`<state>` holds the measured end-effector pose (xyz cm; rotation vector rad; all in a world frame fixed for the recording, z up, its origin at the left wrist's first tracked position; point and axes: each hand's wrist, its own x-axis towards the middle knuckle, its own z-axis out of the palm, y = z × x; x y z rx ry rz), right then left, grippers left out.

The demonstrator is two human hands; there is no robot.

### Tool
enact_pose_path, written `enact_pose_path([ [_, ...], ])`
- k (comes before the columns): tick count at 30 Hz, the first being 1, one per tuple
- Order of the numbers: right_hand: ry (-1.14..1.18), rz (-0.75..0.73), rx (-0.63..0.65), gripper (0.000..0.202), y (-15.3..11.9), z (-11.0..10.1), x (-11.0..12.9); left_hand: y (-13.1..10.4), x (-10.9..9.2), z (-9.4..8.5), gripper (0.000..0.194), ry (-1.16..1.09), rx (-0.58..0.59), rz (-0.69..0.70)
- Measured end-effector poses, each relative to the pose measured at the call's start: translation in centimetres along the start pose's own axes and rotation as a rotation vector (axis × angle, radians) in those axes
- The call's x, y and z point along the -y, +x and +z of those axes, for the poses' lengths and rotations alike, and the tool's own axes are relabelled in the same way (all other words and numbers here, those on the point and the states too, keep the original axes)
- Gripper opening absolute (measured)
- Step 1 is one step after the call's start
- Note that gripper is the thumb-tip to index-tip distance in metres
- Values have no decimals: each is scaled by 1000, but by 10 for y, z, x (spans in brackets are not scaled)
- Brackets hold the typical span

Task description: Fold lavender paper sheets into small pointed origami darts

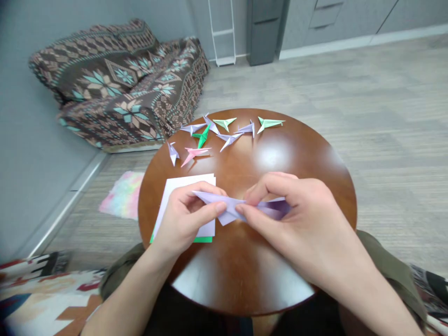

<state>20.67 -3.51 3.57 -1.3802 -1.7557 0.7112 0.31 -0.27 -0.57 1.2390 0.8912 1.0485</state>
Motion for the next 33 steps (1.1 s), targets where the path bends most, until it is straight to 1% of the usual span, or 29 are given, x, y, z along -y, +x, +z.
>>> enact_pose_path([
  [2, 28, 10, -6, 21, 1, 1, -1, -1, 1, 2, 22, -49, -2, -49],
  [7, 88, 65, 10, 24, 4, 1, -2, -1, 3, 3, 17, -122, -13, -75],
  [11, 88, 82, 9, 24, 5, 2, -1, 0, 3, 4, 15, -149, -17, -73],
  [16, 98, 87, 10, 23, 6, 2, -2, -1, 2, 4, 12, -133, -24, -54],
  [21, 84, 87, -21, 17, 7, 3, -3, -1, 1, 4, 12, -104, -39, -60],
  [25, 96, 68, -33, 17, 8, 4, -5, -1, 4, 3, 15, -89, -51, -59],
  [33, 167, 104, -23, 18, 7, 4, -11, 0, 10, -1, 13, -122, -73, -8],
])
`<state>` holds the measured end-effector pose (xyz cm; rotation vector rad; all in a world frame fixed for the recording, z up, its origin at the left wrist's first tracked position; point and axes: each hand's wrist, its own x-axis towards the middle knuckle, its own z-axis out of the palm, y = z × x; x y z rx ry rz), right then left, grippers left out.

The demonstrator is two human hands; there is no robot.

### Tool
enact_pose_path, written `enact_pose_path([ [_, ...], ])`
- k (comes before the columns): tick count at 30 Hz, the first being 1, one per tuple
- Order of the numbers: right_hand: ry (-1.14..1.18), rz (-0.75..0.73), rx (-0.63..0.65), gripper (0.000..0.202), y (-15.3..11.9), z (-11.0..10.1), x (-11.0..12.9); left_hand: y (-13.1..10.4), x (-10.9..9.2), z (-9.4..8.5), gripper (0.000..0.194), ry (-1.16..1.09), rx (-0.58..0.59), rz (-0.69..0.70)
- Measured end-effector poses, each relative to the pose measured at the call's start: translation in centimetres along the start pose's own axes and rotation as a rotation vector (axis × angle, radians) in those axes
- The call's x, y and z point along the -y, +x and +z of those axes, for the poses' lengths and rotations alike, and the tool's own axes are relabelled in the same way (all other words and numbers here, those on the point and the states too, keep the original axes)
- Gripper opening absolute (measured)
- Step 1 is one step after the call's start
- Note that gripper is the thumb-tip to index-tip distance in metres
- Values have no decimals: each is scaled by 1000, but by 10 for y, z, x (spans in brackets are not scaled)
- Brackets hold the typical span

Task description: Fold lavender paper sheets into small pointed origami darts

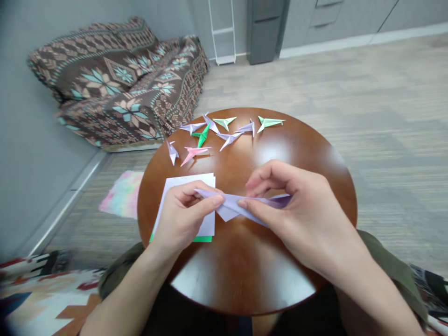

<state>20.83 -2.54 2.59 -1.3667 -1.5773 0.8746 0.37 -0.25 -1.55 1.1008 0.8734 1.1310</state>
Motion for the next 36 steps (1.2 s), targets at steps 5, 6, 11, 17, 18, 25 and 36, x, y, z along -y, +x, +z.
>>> enact_pose_path([
  [5, 27, 39, 0, 20, 0, -1, 0, 2, 1, -2, 8, -51, 10, -3],
  [6, 31, 45, -1, 21, 1, -2, 0, 2, 1, -2, 8, -55, 10, -6],
  [11, 33, 80, 9, 23, 2, -3, 3, 3, 0, -1, 13, -56, -4, -23],
  [17, 9, 84, 14, 25, 3, -2, 5, 2, -1, -1, 16, -24, -29, -41],
  [18, 6, 79, 12, 26, 3, -2, 5, 2, -1, -1, 15, -26, -29, -46],
  [25, 6, 83, -2, 26, 3, 0, 4, 5, -1, -8, 9, -70, -76, 6],
  [36, -11, 75, -11, 25, 2, -5, 2, 10, -10, -14, 11, -132, -176, 32],
])
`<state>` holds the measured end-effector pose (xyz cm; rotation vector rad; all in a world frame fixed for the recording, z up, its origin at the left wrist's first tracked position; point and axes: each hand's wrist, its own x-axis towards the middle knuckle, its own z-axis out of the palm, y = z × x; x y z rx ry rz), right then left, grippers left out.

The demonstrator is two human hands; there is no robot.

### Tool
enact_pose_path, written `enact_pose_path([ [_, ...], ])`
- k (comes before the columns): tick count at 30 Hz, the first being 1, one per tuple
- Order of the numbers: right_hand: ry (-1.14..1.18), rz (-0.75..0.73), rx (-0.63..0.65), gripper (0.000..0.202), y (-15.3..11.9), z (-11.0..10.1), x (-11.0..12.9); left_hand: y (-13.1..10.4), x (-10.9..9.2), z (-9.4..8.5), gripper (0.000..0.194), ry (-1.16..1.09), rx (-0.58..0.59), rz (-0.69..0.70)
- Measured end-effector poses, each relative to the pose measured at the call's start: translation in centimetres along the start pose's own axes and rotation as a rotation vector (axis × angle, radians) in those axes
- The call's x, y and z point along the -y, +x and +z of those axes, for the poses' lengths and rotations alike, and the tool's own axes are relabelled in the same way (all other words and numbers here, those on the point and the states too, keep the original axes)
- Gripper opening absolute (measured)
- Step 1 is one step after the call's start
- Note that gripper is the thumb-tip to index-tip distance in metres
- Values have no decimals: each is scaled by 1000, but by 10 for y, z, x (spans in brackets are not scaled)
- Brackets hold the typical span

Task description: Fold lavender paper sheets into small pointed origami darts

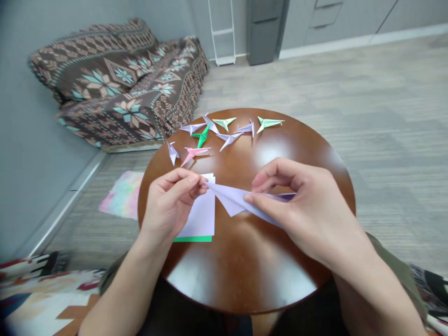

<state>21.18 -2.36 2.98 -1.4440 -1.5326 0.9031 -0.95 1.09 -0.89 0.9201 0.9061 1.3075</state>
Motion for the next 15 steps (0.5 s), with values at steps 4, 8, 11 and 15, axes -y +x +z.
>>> enact_pose_path([
  [4, -14, -1, 0, 24, 1, 0, 2, -1, 0, -1, 17, 56, 137, -5],
  [8, -3, -1, 10, 22, 1, 2, 2, -6, 4, 5, 23, 195, 270, -104],
  [11, -12, -26, 33, 19, 1, 2, 0, -7, 5, 10, 26, 268, 227, -122],
  [15, -22, -16, 44, 17, 2, 2, 1, -9, 5, 13, 27, 268, 191, -127],
])
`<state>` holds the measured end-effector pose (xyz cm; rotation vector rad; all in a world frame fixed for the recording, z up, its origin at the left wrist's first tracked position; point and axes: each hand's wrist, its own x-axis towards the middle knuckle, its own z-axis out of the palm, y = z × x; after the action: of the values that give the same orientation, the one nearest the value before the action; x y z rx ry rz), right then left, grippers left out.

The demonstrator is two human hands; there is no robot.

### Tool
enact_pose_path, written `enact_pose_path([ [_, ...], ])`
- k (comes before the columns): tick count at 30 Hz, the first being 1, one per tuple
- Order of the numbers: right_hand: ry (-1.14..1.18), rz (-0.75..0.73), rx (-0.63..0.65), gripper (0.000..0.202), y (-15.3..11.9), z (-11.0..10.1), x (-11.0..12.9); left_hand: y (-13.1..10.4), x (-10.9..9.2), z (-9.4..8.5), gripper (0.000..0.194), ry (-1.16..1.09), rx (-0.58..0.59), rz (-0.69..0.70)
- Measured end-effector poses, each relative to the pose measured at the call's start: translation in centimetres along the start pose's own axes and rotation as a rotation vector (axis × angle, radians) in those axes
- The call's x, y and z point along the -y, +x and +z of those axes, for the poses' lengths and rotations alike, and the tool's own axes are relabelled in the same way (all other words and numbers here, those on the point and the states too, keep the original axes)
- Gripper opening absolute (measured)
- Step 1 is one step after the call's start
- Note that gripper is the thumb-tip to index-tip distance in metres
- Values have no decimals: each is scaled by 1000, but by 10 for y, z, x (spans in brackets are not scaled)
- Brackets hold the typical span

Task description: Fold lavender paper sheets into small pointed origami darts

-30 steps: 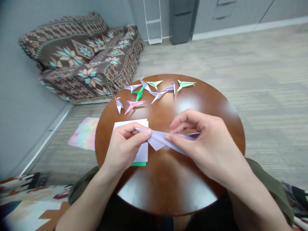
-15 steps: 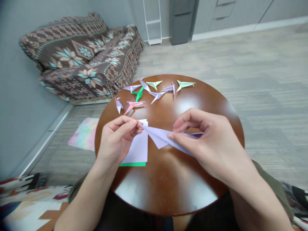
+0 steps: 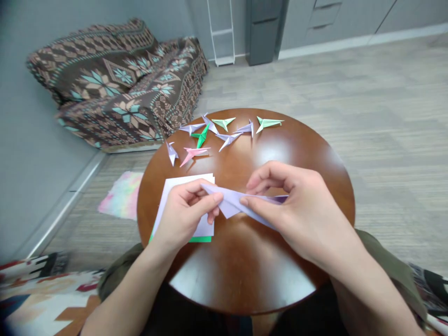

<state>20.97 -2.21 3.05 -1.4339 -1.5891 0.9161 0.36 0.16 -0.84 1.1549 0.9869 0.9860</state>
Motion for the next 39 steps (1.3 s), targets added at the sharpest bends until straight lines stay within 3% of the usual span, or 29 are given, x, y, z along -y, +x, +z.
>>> enact_pose_path([
  [5, 12, 10, 28, 14, 0, 3, 2, -3, 1, 3, 28, 4, 37, -63],
  [14, 54, -10, 39, 14, 1, 3, 1, -4, 3, 5, 37, 16, -60, -63],
  [19, 29, -10, 35, 18, 0, 2, 3, -5, 6, 4, 36, 3, 37, -106],
  [22, 21, -1, 38, 20, 0, 2, 5, -6, 6, 4, 34, 19, 77, -96],
  [39, 24, -6, 54, 18, 0, 0, 4, -8, 7, 4, 41, 142, 15, -50],
])
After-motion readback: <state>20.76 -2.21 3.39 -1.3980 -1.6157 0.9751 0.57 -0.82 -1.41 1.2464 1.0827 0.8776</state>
